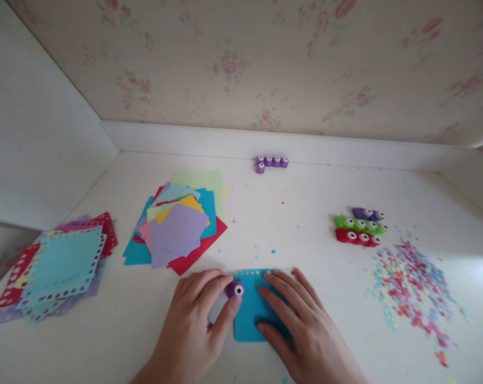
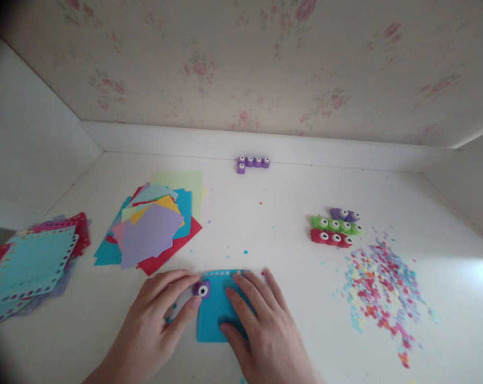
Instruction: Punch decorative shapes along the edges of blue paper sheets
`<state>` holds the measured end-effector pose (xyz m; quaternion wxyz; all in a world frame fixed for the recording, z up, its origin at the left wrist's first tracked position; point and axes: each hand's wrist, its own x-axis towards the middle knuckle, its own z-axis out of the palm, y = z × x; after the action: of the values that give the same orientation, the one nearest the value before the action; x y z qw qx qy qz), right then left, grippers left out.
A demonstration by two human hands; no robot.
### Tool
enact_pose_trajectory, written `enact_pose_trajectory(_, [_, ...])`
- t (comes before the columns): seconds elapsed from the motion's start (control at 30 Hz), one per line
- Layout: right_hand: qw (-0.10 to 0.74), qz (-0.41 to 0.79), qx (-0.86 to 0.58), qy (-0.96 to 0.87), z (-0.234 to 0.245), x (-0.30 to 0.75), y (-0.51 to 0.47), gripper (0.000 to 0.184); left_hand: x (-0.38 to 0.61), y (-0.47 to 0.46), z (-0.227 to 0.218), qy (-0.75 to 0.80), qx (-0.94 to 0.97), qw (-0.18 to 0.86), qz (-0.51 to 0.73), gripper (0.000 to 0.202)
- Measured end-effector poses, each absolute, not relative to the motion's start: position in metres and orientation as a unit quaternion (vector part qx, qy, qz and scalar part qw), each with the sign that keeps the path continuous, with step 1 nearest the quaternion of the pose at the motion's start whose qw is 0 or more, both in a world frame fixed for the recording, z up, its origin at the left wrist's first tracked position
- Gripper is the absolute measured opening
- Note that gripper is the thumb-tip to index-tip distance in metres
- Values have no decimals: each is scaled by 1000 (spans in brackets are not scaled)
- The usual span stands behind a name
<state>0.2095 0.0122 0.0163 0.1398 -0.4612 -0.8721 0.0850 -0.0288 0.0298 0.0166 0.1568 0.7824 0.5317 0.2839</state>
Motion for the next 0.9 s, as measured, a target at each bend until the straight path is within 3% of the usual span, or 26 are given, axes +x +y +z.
enact_pose_trajectory(0.23, [143,80,-460,-873,17,210,11,46,-26,32,14,540,775,182,275,16])
enact_pose_trajectory(0.9, [137,91,-464,-870,17,210,11,46,-20,37,17,571,756,196,253,17])
